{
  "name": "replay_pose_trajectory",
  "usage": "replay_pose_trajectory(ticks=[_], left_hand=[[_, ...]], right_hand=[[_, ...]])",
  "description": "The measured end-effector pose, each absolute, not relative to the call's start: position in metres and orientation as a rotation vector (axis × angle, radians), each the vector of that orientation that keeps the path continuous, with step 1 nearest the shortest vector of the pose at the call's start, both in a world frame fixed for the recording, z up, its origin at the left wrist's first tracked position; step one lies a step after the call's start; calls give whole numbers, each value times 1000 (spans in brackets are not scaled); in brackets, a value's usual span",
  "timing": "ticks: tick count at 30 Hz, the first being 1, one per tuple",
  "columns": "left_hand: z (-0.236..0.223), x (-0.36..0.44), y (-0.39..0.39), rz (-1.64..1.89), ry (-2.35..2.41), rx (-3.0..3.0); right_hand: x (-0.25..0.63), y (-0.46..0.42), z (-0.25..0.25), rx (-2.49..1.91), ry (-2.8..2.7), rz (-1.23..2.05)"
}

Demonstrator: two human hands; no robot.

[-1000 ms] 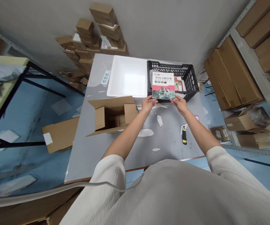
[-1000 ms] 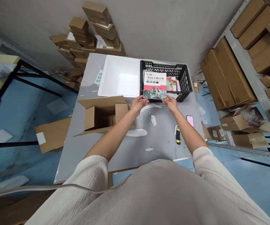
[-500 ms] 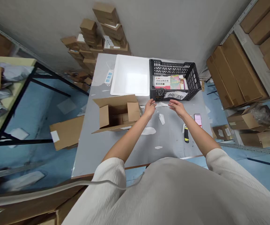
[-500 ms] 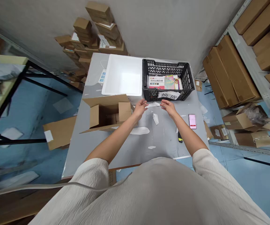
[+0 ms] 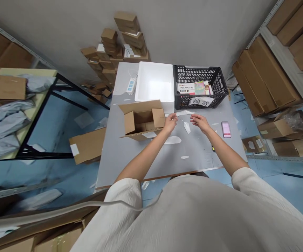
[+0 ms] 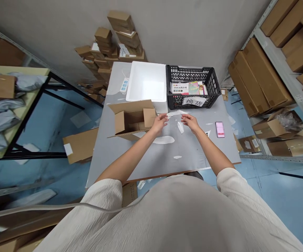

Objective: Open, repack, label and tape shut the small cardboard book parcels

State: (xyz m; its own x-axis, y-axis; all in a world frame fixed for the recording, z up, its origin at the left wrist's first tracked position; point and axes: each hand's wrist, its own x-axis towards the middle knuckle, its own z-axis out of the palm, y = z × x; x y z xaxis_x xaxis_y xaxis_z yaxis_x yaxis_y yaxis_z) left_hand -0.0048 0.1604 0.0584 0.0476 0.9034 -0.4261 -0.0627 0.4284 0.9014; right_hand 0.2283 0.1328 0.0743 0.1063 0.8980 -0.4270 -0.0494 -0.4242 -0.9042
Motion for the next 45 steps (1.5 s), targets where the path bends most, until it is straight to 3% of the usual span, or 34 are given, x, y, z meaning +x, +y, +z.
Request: replay_pose_trajectory(ticks=[13,25,31,38,45], left_hand=[[85,-33,105,1007,1154,958],[94,-101,51,1352,1468,1086],[95,-145,43,1330,1763,1165],[73,-210,53,1282,2018,1052],[35,-249,76,1201,1767,947]], right_hand=[[205,106,74,-1540,-955,1498],[175,94,60,-1465,-1120,1628],[149,97,62,-1471,-1218,1579],[111,104,62,-1577,-1245,1389],[77,102,63,-1627,-1251,1281]])
